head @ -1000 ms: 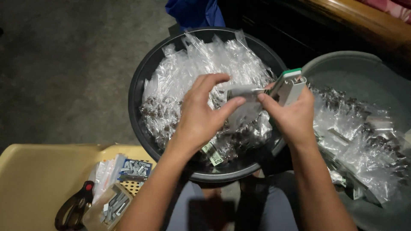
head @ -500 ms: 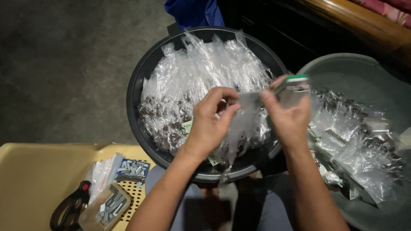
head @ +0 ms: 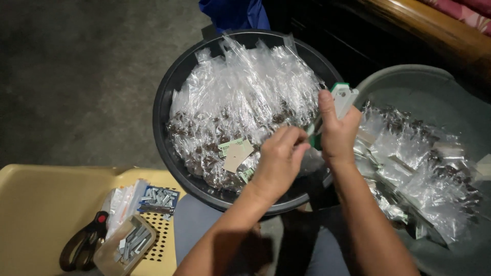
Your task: The person is sitting on the floor and packing small items into clear plastic bags. They use a handheld green and white stapler to seal the bags and then place them into a large black basin.
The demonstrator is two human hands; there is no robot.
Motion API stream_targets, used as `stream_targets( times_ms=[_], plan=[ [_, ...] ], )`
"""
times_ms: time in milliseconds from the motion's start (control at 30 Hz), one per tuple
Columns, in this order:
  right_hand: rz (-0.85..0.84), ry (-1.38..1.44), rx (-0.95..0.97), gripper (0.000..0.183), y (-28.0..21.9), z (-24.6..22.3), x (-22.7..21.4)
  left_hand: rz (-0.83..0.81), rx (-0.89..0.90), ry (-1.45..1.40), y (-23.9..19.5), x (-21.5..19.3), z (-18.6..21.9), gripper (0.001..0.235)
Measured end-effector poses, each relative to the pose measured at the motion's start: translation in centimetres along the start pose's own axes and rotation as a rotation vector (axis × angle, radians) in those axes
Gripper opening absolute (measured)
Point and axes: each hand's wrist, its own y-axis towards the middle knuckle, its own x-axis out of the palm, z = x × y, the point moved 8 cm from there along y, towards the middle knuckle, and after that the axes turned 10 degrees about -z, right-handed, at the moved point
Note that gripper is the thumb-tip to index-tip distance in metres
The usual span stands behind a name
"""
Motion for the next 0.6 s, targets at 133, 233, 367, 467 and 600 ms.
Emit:
stream_targets(
  times_ms=[133, 233, 367, 467, 600],
  plan=[
    [-0.054, -0.103, 0.139, 0.037, 0.1, 1.7, -2.7, -0.053, -0.165, -0.051, -0.7, 1.3, -4.3, 0.020],
    [-0.145, -0.200, 0.255, 0.032, 0.3, 1.3, -4.4, -0.103, -0.309, -0.117, -0.2, -0.4, -5.9, 0.023],
    [-0.283, -0.161, 0.337, 0.047, -1.0, 2.8, -3.4, -0.219, -0.314, -0.211, 2.5, -0.8, -5.5, 0.026],
    [-0.144, -0.164, 0.349, 0.043, -0.4, 2.3, -5.0, -0.166, -0.348, -0.389, 4.9, -2.2, -5.7, 0.028],
    [-0.064, -0.106, 0.539, 0.040, -0.4, 1.4, -6.0, -0.093, -0.736, -0.213, 7.3, -6.6, -19.1, 0.032]
  ],
)
